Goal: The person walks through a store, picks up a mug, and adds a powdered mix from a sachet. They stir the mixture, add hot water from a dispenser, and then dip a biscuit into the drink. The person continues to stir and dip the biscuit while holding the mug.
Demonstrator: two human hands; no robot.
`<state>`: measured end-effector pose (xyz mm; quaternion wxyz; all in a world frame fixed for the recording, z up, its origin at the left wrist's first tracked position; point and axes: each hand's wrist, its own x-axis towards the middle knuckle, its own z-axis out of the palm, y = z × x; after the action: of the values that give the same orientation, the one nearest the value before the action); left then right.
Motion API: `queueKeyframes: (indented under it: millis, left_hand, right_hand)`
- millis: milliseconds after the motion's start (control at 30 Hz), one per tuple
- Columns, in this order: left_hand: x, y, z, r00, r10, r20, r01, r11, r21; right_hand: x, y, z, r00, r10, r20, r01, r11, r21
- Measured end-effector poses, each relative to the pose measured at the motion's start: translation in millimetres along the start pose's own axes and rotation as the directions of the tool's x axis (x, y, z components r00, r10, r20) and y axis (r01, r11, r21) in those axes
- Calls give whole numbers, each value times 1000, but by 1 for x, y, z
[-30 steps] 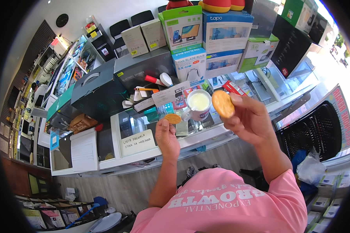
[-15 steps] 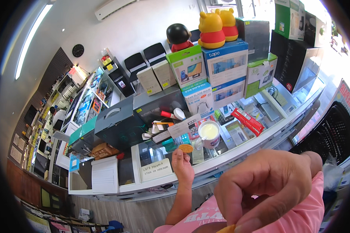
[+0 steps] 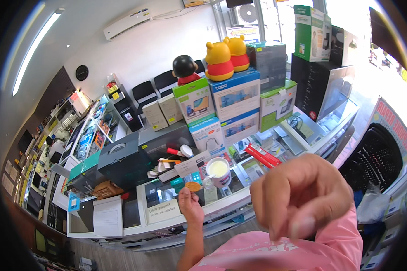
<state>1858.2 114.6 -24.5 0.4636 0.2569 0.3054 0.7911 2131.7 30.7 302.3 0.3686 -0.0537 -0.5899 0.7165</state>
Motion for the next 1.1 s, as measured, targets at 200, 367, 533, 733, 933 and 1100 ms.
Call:
queueKeyframes:
  millis: [200, 367, 533, 733, 933, 1100]
  left_hand:
    - [-10, 17, -7, 994, 95, -56, -97, 994, -40]
    - [-41, 43, -1, 981, 132, -144, -144, 987, -76]
    - [-95, 68, 0, 947, 166, -276, -201, 974, -103]
    - [-152, 80, 3, 913, 151, -378, -223, 963, -154]
    - [-195, 139, -51, 802, 335, -495, -424, 903, -76]
    - [-225, 193, -131, 718, 413, -560, -547, 832, -87]
  right_hand:
    - [-9, 76, -60, 986, 101, -129, -118, 984, -130]
    - [-42, 182, -88, 918, 326, -226, -364, 919, -152]
    - [-60, 232, -90, 850, 491, -192, -511, 857, -70]
    - [-53, 267, -84, 850, 521, 80, -511, 851, -118]
    - [-14, 304, -17, 812, 556, 176, -528, 829, -182]
    - [36, 356, 79, 781, 543, 310, -485, 839, -248]
